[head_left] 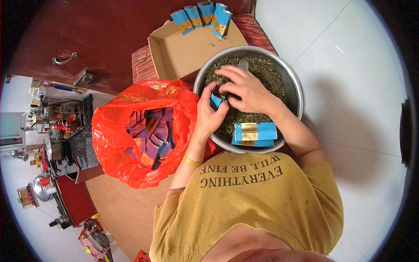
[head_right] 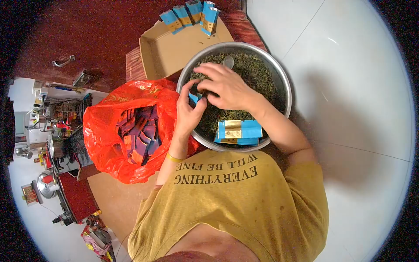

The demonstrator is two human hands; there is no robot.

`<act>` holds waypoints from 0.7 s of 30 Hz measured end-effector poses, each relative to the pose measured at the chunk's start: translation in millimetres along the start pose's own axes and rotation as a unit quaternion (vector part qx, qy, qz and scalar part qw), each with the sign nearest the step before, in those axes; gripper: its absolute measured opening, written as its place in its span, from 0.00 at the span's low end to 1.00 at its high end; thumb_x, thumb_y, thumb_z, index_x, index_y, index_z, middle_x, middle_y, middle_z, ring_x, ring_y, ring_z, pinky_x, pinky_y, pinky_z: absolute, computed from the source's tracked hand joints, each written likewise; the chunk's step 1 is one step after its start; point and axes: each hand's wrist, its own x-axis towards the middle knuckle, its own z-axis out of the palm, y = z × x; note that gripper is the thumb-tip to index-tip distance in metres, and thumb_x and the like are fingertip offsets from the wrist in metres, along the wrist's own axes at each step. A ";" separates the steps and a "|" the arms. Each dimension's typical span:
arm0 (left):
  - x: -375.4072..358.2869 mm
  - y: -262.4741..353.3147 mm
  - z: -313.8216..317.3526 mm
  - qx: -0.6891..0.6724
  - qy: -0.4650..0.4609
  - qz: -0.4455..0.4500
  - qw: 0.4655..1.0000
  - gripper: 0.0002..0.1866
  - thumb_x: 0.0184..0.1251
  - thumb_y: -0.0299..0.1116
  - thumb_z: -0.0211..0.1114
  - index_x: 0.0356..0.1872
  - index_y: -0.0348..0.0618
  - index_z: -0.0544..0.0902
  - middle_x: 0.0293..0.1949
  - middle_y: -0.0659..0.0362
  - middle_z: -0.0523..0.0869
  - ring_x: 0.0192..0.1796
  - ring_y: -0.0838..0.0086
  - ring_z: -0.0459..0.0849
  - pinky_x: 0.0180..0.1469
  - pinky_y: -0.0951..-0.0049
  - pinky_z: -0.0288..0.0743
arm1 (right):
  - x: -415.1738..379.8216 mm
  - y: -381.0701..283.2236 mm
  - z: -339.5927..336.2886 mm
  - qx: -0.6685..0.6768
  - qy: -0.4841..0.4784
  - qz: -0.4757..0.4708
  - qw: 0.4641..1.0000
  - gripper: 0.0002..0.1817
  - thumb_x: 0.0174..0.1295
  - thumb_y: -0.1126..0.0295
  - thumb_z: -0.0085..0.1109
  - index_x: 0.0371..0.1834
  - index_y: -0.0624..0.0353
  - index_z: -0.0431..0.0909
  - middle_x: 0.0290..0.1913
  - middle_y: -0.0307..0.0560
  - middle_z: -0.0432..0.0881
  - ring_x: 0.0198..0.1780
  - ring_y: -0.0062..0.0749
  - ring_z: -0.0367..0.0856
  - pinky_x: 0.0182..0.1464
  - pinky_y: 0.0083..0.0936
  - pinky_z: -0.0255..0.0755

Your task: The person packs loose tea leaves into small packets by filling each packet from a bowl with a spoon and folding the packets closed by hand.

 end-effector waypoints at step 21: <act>1.9 -0.5 5.8 0.052 -0.036 0.028 0.998 0.18 0.62 0.30 0.71 0.51 0.37 0.80 0.35 0.45 0.86 0.40 0.50 0.87 0.40 0.61 0.80 | -2.2 3.0 -14.9 0.158 -0.011 0.065 0.985 0.11 0.48 0.79 0.57 0.37 0.67 0.80 0.68 0.49 0.73 0.69 0.51 0.69 0.67 0.42 0.69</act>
